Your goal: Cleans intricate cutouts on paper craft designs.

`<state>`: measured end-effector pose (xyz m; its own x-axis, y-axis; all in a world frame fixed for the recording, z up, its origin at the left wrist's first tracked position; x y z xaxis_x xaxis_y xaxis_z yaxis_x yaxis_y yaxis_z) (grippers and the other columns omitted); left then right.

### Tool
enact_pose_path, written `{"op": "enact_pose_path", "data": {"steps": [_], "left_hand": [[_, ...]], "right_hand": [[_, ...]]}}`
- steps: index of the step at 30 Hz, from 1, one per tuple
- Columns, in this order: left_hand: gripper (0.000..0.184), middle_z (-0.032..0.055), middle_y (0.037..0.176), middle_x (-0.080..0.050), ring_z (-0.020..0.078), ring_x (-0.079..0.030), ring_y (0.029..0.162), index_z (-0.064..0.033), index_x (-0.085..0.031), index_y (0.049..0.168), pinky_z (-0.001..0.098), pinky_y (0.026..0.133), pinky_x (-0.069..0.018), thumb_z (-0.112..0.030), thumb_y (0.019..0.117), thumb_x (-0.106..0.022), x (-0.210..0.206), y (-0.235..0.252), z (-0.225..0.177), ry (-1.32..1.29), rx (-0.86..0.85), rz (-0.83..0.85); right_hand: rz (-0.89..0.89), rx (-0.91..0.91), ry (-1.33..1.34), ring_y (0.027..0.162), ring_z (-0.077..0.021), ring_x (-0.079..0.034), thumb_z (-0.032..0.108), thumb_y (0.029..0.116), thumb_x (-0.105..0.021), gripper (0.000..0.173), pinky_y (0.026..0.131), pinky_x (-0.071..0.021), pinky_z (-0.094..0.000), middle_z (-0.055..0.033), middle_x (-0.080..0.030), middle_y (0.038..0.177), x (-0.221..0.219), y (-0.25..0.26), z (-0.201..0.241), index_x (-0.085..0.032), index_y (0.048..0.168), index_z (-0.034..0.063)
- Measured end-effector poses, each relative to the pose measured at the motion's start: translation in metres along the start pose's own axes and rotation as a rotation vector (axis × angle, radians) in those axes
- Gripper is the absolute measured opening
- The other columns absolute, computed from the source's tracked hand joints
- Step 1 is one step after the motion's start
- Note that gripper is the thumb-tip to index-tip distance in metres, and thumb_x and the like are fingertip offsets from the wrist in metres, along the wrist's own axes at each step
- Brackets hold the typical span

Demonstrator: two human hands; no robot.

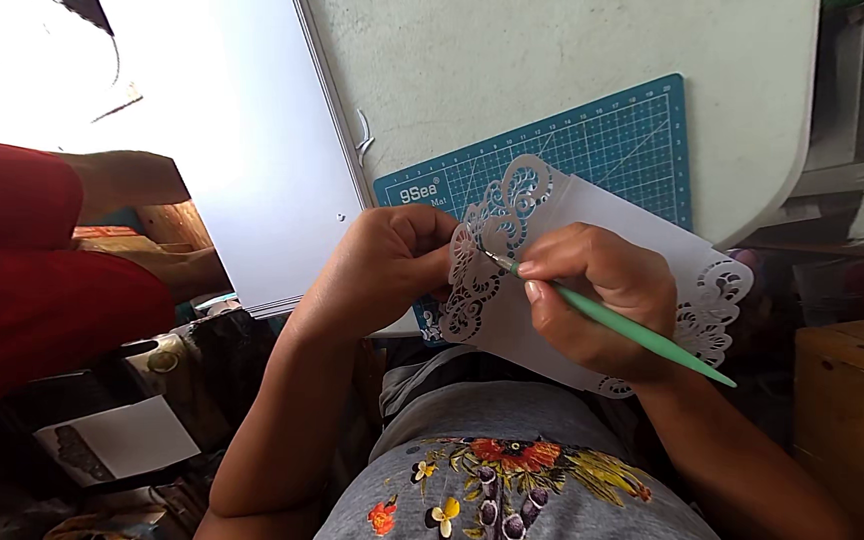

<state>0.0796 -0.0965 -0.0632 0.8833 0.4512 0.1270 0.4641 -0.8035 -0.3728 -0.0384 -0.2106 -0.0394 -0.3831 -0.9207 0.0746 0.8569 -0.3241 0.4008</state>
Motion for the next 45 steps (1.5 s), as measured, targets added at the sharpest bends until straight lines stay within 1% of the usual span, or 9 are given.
{"op": "enact_pose_path", "data": {"steps": [10,13,25,29,36,45], "left_hand": [[0.010,-0.0100,0.075,-0.071,-0.0034,-0.066,0.065,-0.0098,-0.069,0.096,0.0133,0.061,-0.0570,-0.002,0.0954,-0.062,-0.0008,-0.0002,0.0007,-0.004,0.008,0.007],[0.011,-0.0104,0.075,-0.071,-0.0037,-0.066,0.064,-0.0102,-0.069,0.096,0.0128,0.059,-0.0562,-0.002,0.0956,-0.062,-0.0003,-0.0003,0.0005,0.006,0.008,0.004],[0.011,-0.0113,0.075,-0.071,-0.0043,-0.066,0.065,-0.0108,-0.068,0.095,0.0130,0.061,-0.0572,-0.002,0.0955,-0.062,-0.0010,-0.0004,-0.0013,0.022,0.008,-0.003],[0.011,-0.0117,0.074,-0.070,-0.0048,-0.065,0.064,-0.0113,-0.068,0.094,0.0122,0.060,-0.0560,-0.002,0.0954,-0.062,-0.0001,-0.0005,-0.0009,0.029,0.008,-0.003],[0.014,-0.0125,0.074,-0.070,-0.0053,-0.065,0.064,-0.0125,-0.067,0.094,0.0124,0.060,-0.0564,0.000,0.0943,-0.062,0.0010,-0.0008,-0.0008,0.021,0.013,-0.010],[0.013,-0.0119,0.075,-0.070,-0.0048,-0.066,0.065,-0.0120,-0.068,0.094,0.0126,0.061,-0.0566,-0.001,0.0949,-0.061,0.0006,-0.0008,-0.0004,0.025,0.009,-0.007]], "right_hand": [[0.007,0.008,-0.029,0.082,-0.0059,-0.064,0.002,0.0869,-0.060,0.009,0.071,-0.0532,-0.0148,-0.0117,-0.066,0.089,-0.0009,-0.0003,0.0007,-0.063,0.090,-0.0071],[0.003,0.011,-0.025,0.082,-0.0062,-0.064,0.001,0.0874,-0.061,0.010,0.071,-0.0531,-0.0150,-0.0123,-0.066,0.089,-0.0012,0.0002,0.0009,-0.064,0.091,-0.0077],[0.005,0.011,-0.045,0.081,-0.0058,-0.063,0.002,0.0865,-0.061,0.010,0.070,-0.0524,-0.0147,-0.0115,-0.065,0.087,-0.0002,0.0002,0.0011,-0.063,0.089,-0.0067],[0.013,0.016,-0.032,0.083,-0.0064,-0.063,0.002,0.0874,-0.060,0.010,0.072,-0.0529,-0.0151,-0.0123,-0.065,0.090,-0.0011,0.0001,0.0009,-0.063,0.090,-0.0072],[-0.006,-0.003,0.019,0.081,-0.0043,-0.062,0.004,0.0870,-0.059,0.011,0.071,-0.0523,-0.0145,-0.0096,-0.063,0.088,0.0025,-0.0002,-0.0001,-0.060,0.091,-0.0064],[0.007,0.002,-0.006,0.081,-0.0048,-0.063,0.002,0.0868,-0.060,0.010,0.071,-0.0529,-0.0147,-0.0107,-0.065,0.088,0.0001,0.0001,0.0003,-0.062,0.091,-0.0069]]}}
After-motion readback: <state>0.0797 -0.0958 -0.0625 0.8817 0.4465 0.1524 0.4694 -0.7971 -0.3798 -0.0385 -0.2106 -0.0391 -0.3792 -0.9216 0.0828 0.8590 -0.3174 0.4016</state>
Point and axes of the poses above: each hand's wrist, its own y-axis towards the middle knuckle, its own x-axis out of the back of the hand, z = x × y, the point moved 9 cm from there along y, towards the middle knuckle
